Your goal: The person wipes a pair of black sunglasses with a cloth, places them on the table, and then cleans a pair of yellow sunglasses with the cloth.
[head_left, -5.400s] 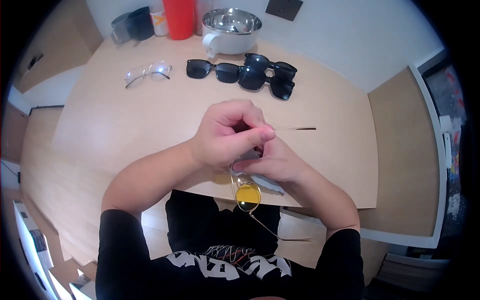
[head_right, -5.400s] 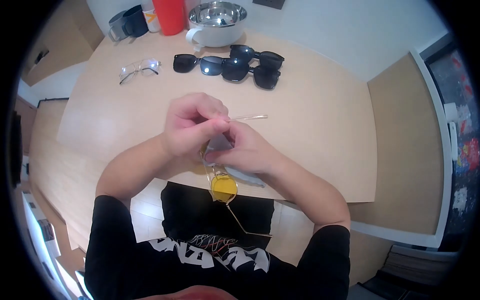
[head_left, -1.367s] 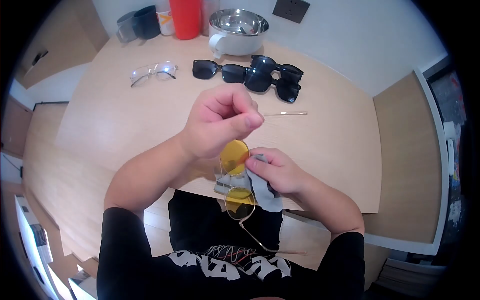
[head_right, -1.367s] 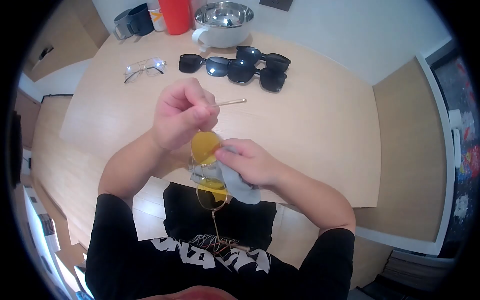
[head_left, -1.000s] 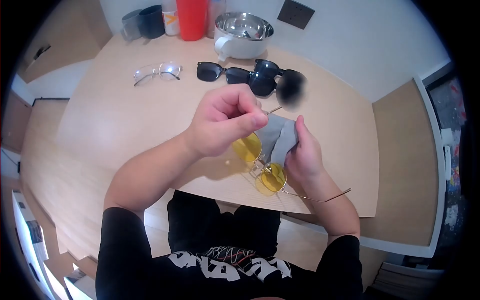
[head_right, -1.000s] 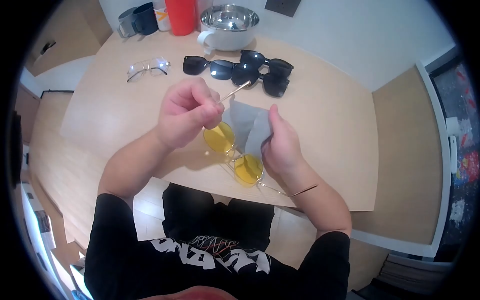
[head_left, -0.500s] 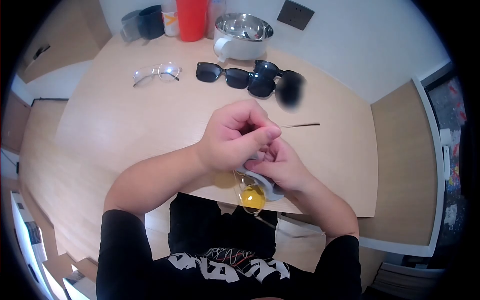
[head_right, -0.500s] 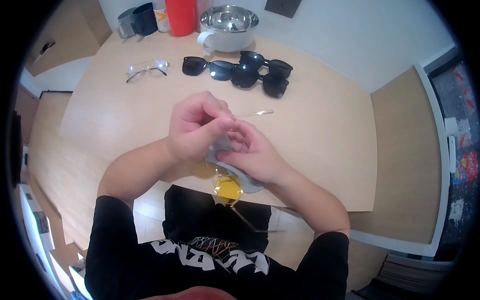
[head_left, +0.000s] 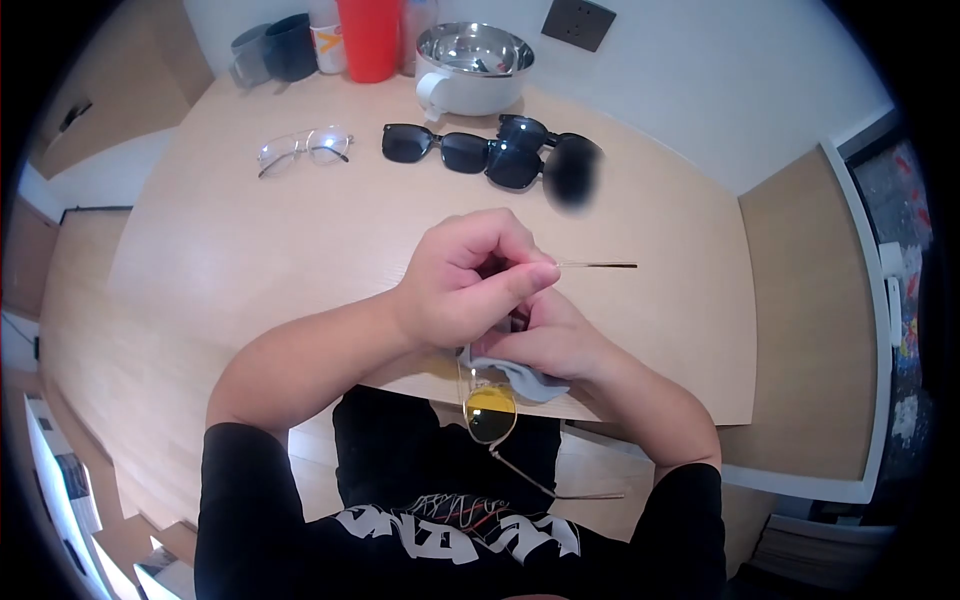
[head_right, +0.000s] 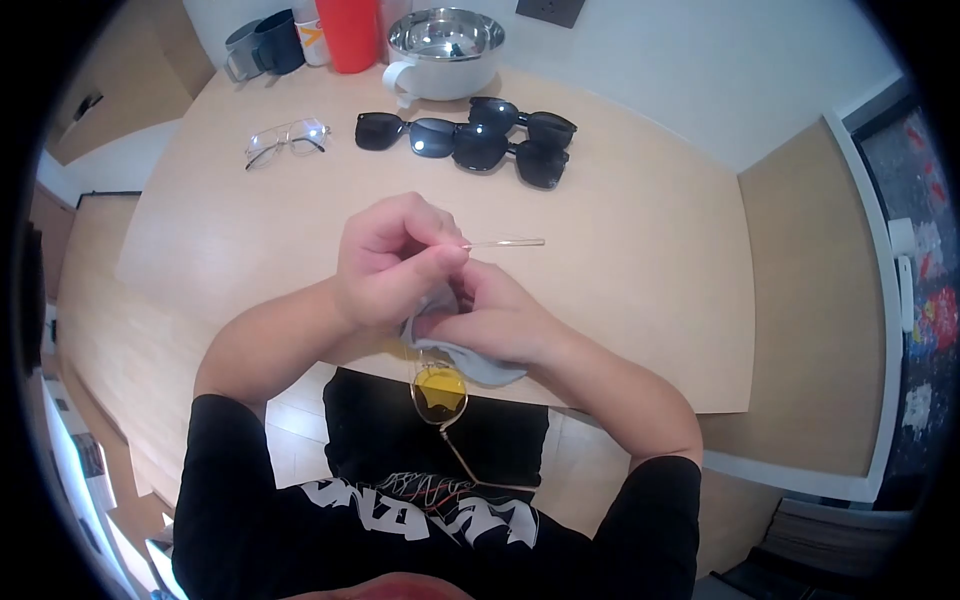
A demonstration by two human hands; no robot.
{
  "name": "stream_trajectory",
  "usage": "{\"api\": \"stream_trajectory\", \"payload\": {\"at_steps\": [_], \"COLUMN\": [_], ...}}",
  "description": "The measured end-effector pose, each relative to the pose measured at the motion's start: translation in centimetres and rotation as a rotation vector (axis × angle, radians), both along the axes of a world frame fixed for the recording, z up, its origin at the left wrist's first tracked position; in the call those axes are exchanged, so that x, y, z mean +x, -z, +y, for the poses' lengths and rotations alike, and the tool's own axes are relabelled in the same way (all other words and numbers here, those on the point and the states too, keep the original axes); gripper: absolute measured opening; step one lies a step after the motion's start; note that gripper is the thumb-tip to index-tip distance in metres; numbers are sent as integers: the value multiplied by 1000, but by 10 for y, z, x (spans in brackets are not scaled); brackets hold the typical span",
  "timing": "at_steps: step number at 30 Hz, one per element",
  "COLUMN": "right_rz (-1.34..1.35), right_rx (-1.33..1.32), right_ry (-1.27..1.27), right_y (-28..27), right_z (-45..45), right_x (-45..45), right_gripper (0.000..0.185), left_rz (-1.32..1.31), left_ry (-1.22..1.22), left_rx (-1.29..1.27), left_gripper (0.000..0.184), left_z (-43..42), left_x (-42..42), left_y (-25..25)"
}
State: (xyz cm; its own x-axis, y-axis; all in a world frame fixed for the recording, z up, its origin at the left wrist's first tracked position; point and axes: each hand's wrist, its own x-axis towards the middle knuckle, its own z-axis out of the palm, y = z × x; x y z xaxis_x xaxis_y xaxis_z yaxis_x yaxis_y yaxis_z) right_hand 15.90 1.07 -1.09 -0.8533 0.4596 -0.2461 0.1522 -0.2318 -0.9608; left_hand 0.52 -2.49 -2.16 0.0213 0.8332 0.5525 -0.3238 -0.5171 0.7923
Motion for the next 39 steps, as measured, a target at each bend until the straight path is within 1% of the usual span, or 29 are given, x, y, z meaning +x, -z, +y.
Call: {"api": "stream_trajectory", "payload": {"at_steps": [3, 6, 9, 12, 15, 18, 21, 24, 27, 30, 33, 36, 39], "right_rz": [1, 9, -82, -87, -112, -137, -156, -101, -117, -99, -181, -85, -84], "right_rx": [22, 87, 81, 64, 158, 102, 99, 79, 72, 72, 129, 31, -37], "right_ry": [-52, 29, 56, 108, 9, -53, -5, 64, 94, 17, -83, -25, 77], "right_y": [2, 10, 22, 17, 5, -13, -15, 2, 10, 9, -3, 9, 15], "right_z": [2, -2, -1, -4, -5, -6, -10, -9, -9, -5, -1, 3, 2], "right_x": [0, -3, -3, -5, -3, -3, -4, -6, -6, -2, 1, 4, 4], "right_gripper": [40, 39, 38, 38, 40, 43, 40, 36, 34, 34, 35, 33, 29], "left_rz": [64, 125, 133, 138, 129, 74, 75, 71, 118, 141, 177, 116, 105], "left_ry": [1, -40, 20, 49, 92, 54, 73, 92, 76, 87, 43, 18, -25], "left_rx": [61, 61, -8, -6, -45, -19, -42, -55, -7, -27, -26, -23, 30], "left_gripper": [10, 10, 5, 4, 4, 8, 8, 8, 8, 4, 4, 7, 6], "left_z": [0, 0, -1, -1, -2, 0, -2, -3, 0, -1, 1, 3, 3], "left_x": [1, -1, -5, -6, -7, -1, -1, -2, -4, -8, -12, -10, -13], "left_y": [-3, -4, -4, -7, -7, -2, -4, -8, -5, -6, -6, -4, -4]}}
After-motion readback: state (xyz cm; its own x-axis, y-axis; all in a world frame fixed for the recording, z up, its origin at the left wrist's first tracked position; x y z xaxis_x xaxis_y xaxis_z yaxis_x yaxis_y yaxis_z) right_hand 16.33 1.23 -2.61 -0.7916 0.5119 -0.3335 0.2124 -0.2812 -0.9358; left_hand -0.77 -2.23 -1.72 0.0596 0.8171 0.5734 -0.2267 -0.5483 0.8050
